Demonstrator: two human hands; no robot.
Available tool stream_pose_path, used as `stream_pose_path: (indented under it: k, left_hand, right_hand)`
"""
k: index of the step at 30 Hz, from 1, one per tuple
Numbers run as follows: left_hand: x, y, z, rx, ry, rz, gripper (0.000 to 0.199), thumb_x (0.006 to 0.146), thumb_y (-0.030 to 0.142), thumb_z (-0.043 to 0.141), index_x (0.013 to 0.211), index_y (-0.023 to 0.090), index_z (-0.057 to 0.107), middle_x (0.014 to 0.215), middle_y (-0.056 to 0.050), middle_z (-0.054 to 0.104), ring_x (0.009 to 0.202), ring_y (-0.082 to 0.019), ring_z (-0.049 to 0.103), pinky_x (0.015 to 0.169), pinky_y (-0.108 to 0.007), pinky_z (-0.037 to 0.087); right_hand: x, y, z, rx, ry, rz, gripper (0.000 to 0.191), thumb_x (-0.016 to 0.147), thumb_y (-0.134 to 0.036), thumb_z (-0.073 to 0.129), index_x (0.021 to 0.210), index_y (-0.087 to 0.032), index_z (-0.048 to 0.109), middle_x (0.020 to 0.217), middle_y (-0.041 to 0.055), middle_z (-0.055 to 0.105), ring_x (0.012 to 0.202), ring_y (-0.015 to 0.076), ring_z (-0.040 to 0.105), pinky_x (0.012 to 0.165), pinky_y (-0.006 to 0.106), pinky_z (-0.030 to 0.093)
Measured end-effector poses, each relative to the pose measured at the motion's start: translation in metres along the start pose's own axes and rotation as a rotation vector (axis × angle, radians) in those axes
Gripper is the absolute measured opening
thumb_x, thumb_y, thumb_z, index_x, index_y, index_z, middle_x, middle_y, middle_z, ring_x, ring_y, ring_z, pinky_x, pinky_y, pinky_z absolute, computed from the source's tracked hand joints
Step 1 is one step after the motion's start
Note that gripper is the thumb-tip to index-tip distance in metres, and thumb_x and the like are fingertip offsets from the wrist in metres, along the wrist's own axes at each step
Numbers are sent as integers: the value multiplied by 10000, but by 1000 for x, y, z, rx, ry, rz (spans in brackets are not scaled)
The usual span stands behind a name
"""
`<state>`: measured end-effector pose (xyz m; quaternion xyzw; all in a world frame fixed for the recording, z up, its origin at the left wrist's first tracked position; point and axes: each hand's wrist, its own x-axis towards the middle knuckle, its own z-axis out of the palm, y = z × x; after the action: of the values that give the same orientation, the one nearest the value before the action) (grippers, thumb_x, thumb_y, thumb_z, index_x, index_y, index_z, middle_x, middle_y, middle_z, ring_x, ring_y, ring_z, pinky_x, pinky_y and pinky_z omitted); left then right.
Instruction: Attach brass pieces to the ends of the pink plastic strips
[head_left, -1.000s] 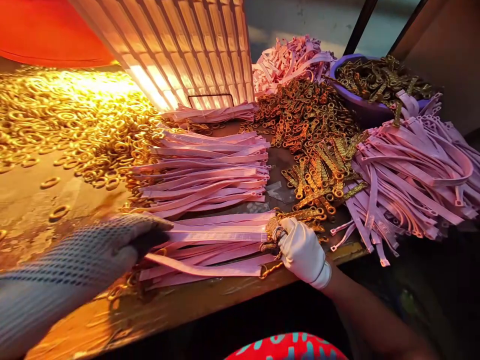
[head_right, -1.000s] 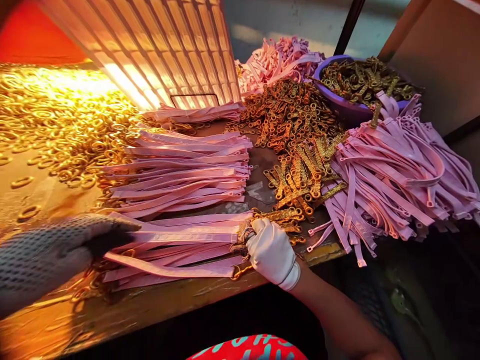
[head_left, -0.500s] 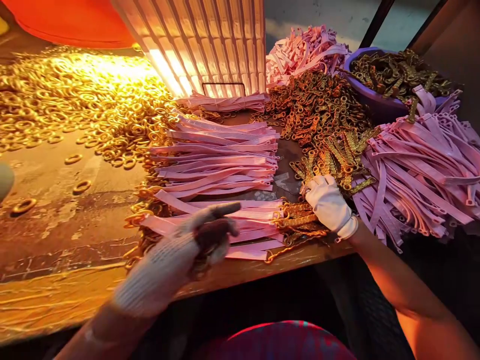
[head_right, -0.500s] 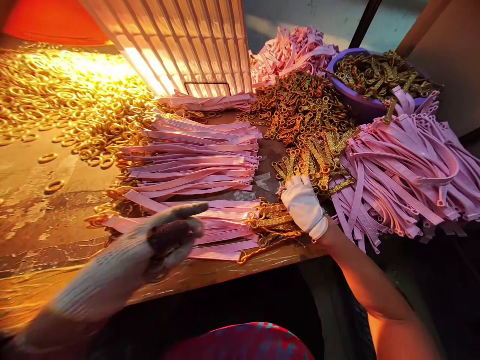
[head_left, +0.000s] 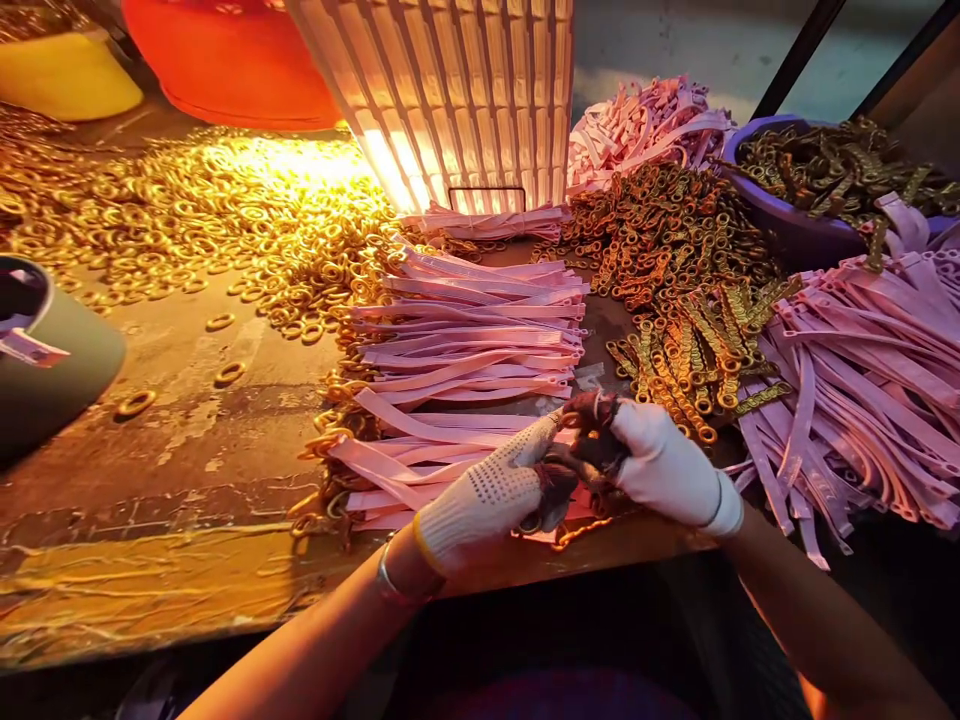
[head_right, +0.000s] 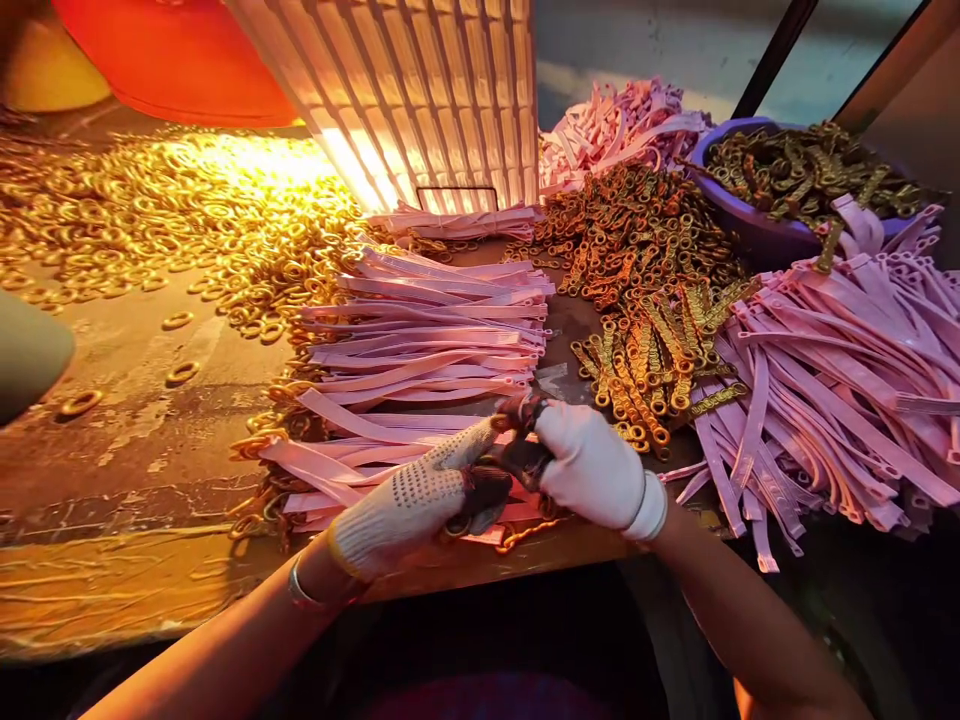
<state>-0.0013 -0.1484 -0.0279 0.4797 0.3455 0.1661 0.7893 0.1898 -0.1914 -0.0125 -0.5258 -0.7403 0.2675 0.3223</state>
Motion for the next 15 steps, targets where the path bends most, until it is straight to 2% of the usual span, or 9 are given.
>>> stream_pose_path:
  k: [3, 6, 9, 12, 15]
  left_hand:
    - [9, -1, -2, 32, -29, 50, 217, 794, 260, 683, 997, 185, 662, 630, 17, 569, 501, -107, 474, 440, -212, 368]
    - [14, 4, -3, 33, -40, 65, 217, 761, 227, 699, 966, 178, 647, 686, 10, 592, 511, -97, 481, 454, -214, 389]
    - [8, 12, -3, 22, -61, 35, 266, 779, 240, 677, 1032, 188, 615, 596, 49, 534, 416, -68, 395, 382, -184, 311]
    - [1, 12, -1, 23, 31, 23, 204, 838, 306, 658, 982, 168, 616, 495, 65, 480, 364, -58, 331, 352, -167, 239]
    - [1, 2, 2, -8, 122, 88, 212, 852, 358, 678, 860, 160, 603, 504, 53, 495, 375, -48, 334, 368, -161, 248]
  right_hand:
    - [8, -12, 10, 169, -99, 24, 276, 887, -148, 557, 1130, -173, 686, 970, 47, 727, 822, 162, 652, 799, 279, 528]
    - [11, -9, 15, 274, -88, 63, 317, 862, -139, 594, 1167, -168, 674, 965, 31, 718, 823, 159, 638, 798, 275, 532]
    - [11, 1, 20, 401, 100, 129, 338, 879, -190, 633, 1217, -192, 649, 1035, 37, 709, 908, 166, 647, 864, 293, 539]
    - [10, 8, 29, 598, 325, 169, 312, 897, -265, 658, 1206, -224, 643, 1079, 36, 700, 946, 159, 657, 891, 298, 552]
    - [7, 9, 39, 648, 407, 186, 286, 889, -290, 679, 1168, -233, 653, 1063, 29, 704, 932, 157, 663, 889, 299, 567]
